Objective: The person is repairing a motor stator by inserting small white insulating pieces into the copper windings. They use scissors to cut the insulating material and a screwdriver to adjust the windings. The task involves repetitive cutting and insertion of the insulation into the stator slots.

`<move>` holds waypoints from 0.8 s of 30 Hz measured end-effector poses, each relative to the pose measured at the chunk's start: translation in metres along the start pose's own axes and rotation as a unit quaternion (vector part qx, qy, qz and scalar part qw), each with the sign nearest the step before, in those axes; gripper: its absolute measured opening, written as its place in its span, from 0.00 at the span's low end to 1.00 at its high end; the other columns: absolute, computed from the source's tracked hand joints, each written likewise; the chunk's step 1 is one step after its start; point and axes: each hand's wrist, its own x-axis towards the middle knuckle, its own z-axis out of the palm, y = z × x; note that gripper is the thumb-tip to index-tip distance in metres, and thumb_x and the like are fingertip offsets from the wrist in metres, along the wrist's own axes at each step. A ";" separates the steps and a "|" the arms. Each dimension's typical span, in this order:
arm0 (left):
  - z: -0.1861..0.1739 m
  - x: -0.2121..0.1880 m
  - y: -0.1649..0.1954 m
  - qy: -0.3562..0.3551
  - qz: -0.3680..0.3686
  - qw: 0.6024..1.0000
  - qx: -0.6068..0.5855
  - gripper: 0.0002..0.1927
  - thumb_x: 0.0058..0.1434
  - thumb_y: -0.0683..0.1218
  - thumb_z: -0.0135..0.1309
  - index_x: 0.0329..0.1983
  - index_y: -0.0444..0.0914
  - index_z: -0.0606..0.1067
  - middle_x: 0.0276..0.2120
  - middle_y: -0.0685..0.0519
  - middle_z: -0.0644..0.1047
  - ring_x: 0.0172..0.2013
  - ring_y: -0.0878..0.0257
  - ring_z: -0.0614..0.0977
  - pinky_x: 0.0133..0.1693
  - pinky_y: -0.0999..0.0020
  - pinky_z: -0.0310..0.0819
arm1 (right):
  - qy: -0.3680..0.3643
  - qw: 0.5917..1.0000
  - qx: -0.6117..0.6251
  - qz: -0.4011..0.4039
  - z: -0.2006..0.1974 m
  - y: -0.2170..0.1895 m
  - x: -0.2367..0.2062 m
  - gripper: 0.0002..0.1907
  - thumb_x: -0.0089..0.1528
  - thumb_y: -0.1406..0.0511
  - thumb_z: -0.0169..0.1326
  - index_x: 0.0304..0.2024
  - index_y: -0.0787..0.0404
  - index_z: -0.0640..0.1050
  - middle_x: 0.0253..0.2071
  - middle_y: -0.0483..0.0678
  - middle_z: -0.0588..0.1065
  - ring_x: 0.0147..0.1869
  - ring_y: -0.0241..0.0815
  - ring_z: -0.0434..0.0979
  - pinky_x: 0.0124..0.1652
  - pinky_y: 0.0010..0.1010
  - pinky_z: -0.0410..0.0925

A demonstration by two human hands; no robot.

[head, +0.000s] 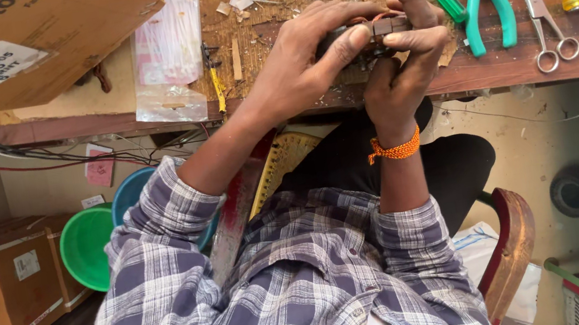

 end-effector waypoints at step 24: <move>0.009 0.021 0.043 -0.012 -0.034 0.973 0.228 0.20 0.63 0.52 0.61 0.56 0.42 0.76 0.43 0.51 0.82 0.50 0.49 0.79 0.50 0.47 0.73 | 0.053 0.994 0.095 0.031 -0.005 0.015 -0.004 0.11 0.74 0.65 0.52 0.49 0.57 0.62 0.68 0.56 0.71 0.62 0.45 0.73 0.60 0.32 0.70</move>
